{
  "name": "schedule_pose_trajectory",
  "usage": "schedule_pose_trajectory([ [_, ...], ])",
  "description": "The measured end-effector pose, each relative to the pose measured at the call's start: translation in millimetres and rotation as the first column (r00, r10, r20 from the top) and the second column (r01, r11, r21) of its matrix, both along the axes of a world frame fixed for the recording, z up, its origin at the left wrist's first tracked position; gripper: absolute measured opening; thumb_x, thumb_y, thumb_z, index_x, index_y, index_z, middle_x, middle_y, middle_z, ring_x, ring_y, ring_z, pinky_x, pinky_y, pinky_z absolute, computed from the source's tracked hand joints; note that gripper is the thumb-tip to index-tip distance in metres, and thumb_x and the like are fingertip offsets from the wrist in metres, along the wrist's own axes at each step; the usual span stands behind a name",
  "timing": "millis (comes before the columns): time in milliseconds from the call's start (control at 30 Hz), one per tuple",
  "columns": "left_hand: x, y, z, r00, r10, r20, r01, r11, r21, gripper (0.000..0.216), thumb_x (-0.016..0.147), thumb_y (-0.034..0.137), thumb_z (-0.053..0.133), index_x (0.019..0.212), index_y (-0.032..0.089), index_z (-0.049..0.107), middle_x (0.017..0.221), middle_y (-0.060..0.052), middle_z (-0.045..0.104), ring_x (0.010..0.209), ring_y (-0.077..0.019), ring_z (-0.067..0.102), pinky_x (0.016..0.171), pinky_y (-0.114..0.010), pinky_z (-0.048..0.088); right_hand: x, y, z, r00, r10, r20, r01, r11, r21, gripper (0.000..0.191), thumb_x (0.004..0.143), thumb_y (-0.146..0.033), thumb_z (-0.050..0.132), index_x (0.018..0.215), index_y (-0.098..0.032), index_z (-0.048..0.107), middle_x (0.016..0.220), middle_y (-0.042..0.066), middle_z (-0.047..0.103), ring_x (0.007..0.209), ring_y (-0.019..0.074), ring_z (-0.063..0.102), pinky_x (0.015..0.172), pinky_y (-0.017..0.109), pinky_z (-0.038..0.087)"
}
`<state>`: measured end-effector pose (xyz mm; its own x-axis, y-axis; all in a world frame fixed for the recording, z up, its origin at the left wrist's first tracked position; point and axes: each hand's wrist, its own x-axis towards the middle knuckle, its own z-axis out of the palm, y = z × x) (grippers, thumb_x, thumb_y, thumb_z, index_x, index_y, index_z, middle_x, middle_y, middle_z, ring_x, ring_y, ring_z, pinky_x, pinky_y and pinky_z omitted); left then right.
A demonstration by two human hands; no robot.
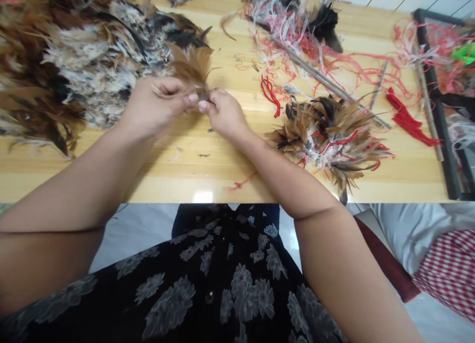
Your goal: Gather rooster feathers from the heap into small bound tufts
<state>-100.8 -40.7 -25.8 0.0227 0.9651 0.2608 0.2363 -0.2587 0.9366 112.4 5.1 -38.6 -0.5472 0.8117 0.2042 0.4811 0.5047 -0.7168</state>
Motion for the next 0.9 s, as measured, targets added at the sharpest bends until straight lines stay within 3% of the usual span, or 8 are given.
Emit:
schedule_pose_trajectory([
  [200, 11, -5, 7.3, 0.995, -0.043, 0.085, 0.048, 0.997, -0.056, 0.061, 0.096, 0.062, 0.123, 0.09, 0.028, 0.074, 0.085, -0.005, 0.077, 0.106, -0.0365, 0.09, 0.094, -0.047, 0.075, -5, -9, 8.1, 0.993, -0.017, 0.115, 0.017, 1.0, 0.008, 0.034, 0.131, -0.029, 0.058, 0.108, -0.019, 0.081, 0.128, 0.011, 0.086, 0.136, 0.0296, 0.082, 0.134, 0.05, 0.065],
  [433, 15, 0, 3.4, 0.968, -0.018, 0.25, 0.053, 0.989, -0.136, 0.068, 0.089, 0.062, 0.131, 0.089, 0.027, 0.073, 0.083, 0.0, 0.073, 0.082, -0.024, 0.081, 0.079, -0.037, 0.07, 0, -2, -0.7, 0.983, 0.073, -0.171, -0.091, 0.991, -0.1, 0.043, 0.132, -0.041, 0.068, 0.096, -0.019, 0.077, 0.112, 0.005, 0.085, 0.12, 0.0216, 0.083, 0.124, 0.041, 0.066],
  [567, 11, 5, -3.0, 0.927, -0.065, 0.369, 0.125, 0.982, -0.14, 0.078, 0.079, 0.06, 0.136, 0.08, 0.026, 0.066, 0.082, 0.001, 0.066, 0.077, -0.0195, 0.07, 0.074, -0.034, 0.064, 0, 0, -3.1, 0.939, 0.089, -0.331, -0.151, 0.974, -0.167, 0.054, 0.129, -0.058, 0.076, 0.09, -0.02, 0.073, 0.102, 0.003, 0.082, 0.109, 0.0194, 0.081, 0.116, 0.039, 0.068],
  [700, 12, 6, -5.6, 0.878, -0.101, 0.468, 0.183, 0.974, -0.133, 0.09, 0.065, 0.063, 0.14, 0.077, 0.025, 0.059, 0.083, 0.0, 0.064, 0.078, -0.0185, 0.066, 0.074, -0.033, 0.059, -1, 2, -5.6, 0.918, 0.087, -0.386, -0.178, 0.962, -0.205, 0.053, 0.125, -0.058, 0.083, 0.089, -0.022, 0.069, 0.097, 0.0, 0.079, 0.101, 0.0177, 0.077, 0.109, 0.036, 0.069],
  [800, 10, 8, -6.3, 0.9, -0.074, 0.429, 0.134, 0.985, -0.111, 0.085, 0.072, 0.061, 0.139, 0.084, 0.025, 0.063, 0.085, 0.001, 0.064, 0.08, -0.0195, 0.07, 0.074, -0.033, 0.056, -1, 5, -8.2, 0.931, 0.06, -0.359, -0.146, 0.965, -0.218, 0.051, 0.125, -0.056, 0.083, 0.09, -0.023, 0.067, 0.095, -0.001, 0.076, 0.098, 0.0179, 0.074, 0.11, 0.037, 0.07],
  [900, 1, 12, -2.1, 0.951, -0.052, 0.305, 0.062, 0.998, -0.021, 0.09, 0.066, 0.081, 0.135, 0.095, 0.026, 0.07, 0.086, 0.001, 0.068, 0.079, -0.0225, 0.073, 0.077, -0.039, 0.061, 0, 6, -7.6, 0.954, 0.018, -0.299, -0.083, 0.975, -0.206, 0.042, 0.132, -0.045, 0.068, 0.097, -0.022, 0.069, 0.098, -0.001, 0.075, 0.104, 0.0187, 0.076, 0.118, 0.041, 0.07],
])
